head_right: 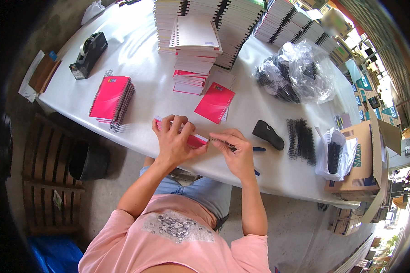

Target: The person uses pliers to cut and crimp the ends of metal spiral coils on small pink notebooks, then places the finished notebooks onto a stack.

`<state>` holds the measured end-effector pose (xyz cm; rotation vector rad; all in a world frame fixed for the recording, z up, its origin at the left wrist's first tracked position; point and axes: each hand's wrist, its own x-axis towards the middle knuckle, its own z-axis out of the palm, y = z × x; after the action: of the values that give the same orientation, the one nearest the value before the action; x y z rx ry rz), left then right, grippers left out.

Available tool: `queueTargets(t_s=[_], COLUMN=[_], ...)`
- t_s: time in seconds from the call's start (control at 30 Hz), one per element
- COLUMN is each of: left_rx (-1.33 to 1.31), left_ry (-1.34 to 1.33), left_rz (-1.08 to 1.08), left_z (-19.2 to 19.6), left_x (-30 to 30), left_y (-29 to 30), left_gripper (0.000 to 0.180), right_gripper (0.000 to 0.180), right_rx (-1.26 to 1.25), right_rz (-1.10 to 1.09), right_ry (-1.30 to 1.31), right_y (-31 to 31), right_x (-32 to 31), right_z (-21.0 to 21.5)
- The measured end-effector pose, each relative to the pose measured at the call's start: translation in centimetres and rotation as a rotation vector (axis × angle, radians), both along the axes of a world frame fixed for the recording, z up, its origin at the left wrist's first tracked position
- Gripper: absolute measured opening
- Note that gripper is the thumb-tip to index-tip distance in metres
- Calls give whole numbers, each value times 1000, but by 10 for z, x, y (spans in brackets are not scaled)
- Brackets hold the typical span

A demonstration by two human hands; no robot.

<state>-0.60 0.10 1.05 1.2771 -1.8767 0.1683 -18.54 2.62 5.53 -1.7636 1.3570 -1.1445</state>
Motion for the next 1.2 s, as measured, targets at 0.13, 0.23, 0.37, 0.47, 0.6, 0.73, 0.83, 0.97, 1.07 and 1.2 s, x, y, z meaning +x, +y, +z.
queueTargets(t_s=[0.13,0.23,0.37,0.47,0.6,0.73,0.83,0.97,1.07,1.2], left_rx=[15,68,99,86,90,67,41,57,58,43], left_ry=[-9,-31,-32,-32,-8,-34,-55,-89,-73,-71], left_rz=[12,6,-27,-22,-33,-30,-21,-44,-72,-99], left_z=[0,3,5,3,5,3,5,10,6,3], left_x=[1,3,4,3,4,4,4,8,12,14], left_y=[1,1,-2,-1,-1,-2,-1,0,0,0], left_gripper=[47,47,47,48,47,49,53,51,50,50], right_gripper=[19,17,15,16,16,15,18,24,23,27], right_rx=[39,223,24,10,21,93,254,452,252,-142], right_rz=[95,160,114,-4,104,184,206,115,45,127], right_ry=[-7,-56,-23,-51,-44,-95,-150,9,85,277], right_y=[-1,-2,-3,-5,-2,-4,-5,1,4,7], right_x=[1,-2,-1,0,4,-1,-10,13,16,6], right_z=[-2,3,-1,-2,-2,-6,-8,17,20,9])
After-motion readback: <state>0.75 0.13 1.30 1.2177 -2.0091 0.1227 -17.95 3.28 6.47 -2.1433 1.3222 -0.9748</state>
